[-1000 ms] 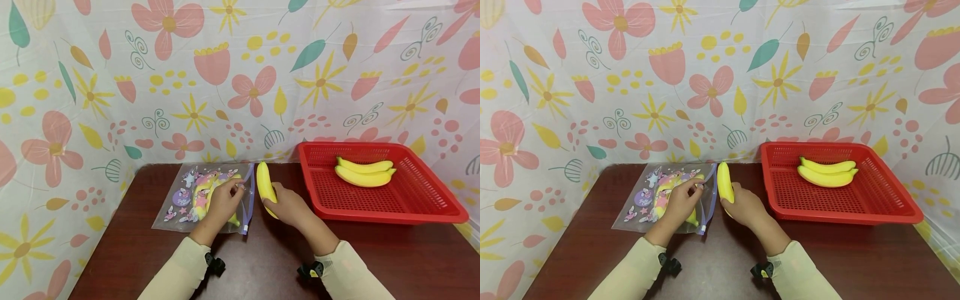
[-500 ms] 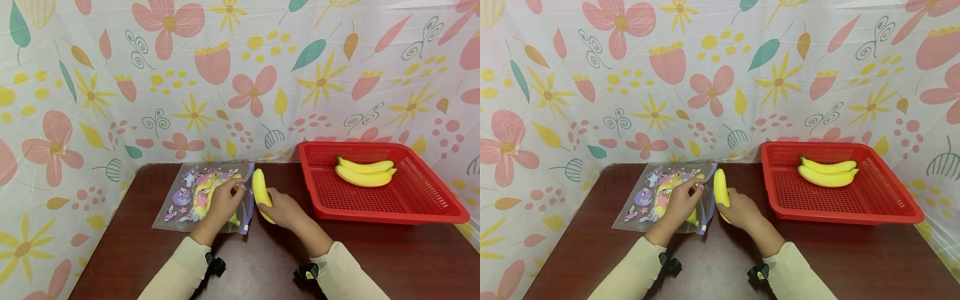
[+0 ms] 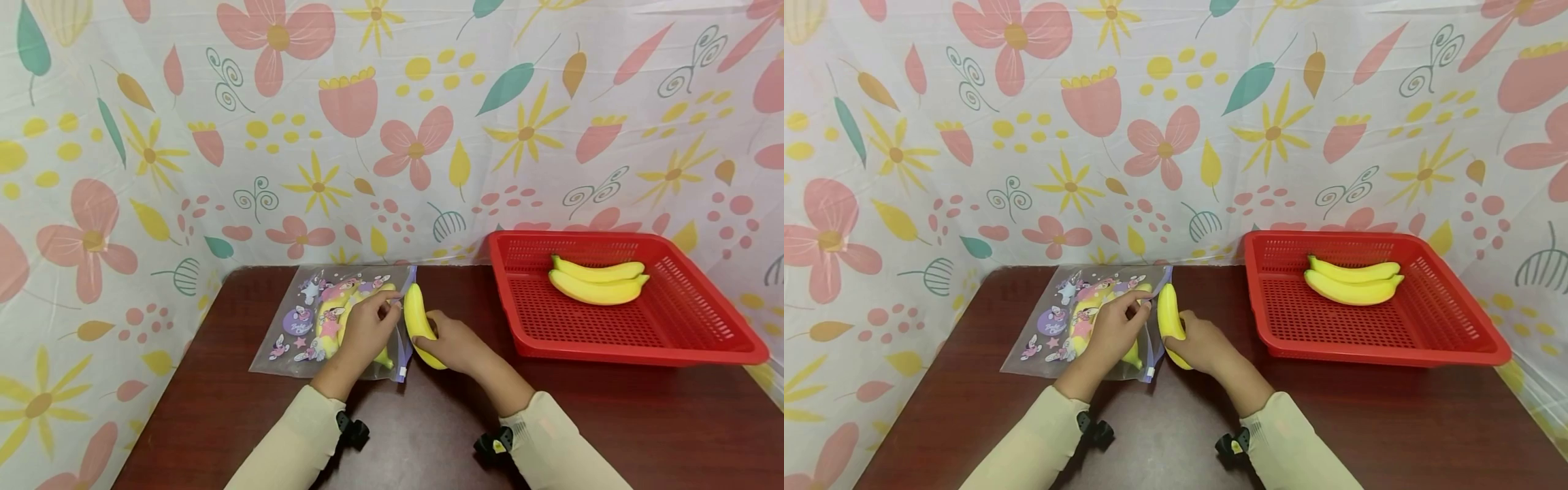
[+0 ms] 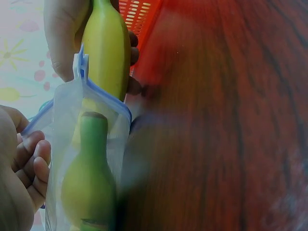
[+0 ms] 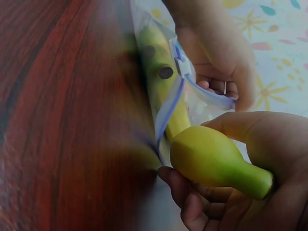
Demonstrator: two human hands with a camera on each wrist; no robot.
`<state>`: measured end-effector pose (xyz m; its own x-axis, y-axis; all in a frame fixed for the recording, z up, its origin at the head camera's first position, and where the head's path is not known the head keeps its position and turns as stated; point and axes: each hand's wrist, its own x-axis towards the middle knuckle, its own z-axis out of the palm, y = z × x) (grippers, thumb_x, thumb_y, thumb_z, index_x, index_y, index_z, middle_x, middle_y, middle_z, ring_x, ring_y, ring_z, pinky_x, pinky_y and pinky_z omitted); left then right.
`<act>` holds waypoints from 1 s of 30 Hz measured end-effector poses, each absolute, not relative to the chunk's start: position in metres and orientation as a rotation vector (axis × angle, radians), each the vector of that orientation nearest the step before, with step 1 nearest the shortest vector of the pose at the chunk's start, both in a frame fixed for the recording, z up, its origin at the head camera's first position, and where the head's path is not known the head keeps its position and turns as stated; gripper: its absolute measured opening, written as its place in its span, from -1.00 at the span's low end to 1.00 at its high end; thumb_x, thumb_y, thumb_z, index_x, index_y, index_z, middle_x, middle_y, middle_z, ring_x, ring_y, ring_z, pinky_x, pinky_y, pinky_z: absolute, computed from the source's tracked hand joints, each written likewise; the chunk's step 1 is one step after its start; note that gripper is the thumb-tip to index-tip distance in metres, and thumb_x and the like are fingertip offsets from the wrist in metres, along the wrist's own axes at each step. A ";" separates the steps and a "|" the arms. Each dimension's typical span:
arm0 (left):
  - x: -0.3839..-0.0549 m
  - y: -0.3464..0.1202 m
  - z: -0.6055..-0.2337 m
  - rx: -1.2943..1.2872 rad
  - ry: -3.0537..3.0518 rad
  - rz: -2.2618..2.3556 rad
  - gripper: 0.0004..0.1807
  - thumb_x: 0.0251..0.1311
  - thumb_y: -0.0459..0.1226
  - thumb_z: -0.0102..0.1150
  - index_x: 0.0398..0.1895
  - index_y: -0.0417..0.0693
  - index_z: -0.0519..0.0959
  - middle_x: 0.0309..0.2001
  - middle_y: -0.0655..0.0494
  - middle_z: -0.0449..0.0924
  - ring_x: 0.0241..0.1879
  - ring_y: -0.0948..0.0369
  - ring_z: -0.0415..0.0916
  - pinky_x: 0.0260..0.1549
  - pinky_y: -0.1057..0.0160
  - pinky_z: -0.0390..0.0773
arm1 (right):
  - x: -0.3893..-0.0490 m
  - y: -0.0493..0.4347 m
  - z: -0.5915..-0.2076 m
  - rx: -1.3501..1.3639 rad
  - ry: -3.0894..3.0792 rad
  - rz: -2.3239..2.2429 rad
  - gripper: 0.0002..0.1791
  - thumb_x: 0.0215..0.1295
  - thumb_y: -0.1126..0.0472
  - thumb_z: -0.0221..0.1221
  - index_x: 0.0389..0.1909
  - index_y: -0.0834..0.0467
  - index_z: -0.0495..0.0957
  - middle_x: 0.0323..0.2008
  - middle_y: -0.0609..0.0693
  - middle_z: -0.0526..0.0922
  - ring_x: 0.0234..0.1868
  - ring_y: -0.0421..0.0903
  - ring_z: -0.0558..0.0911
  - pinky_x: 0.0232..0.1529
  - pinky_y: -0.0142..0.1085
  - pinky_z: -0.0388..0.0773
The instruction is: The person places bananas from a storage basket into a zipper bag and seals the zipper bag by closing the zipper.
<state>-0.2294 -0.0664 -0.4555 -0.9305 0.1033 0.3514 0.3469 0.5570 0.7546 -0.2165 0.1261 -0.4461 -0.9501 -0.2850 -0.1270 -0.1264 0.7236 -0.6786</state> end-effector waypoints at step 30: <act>-0.229 -0.067 -0.457 -0.378 -2.530 -1.300 -0.73 0.41 -0.20 0.10 0.06 -0.01 0.69 -0.52 0.20 0.53 -0.64 0.33 0.34 -0.64 0.37 0.36 | -0.226 0.106 -0.455 -0.361 2.414 -1.397 -0.31 0.35 0.10 0.21 0.40 0.35 0.29 -0.16 0.15 0.70 -0.26 -0.15 0.66 -0.27 -0.34 0.58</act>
<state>-0.2293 -0.0668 -0.4567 -0.9291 0.1062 0.3542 0.3499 0.5627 0.7489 -0.2257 0.1064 -0.4549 -0.9140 -0.3753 -0.1539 -0.0535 0.4878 -0.8713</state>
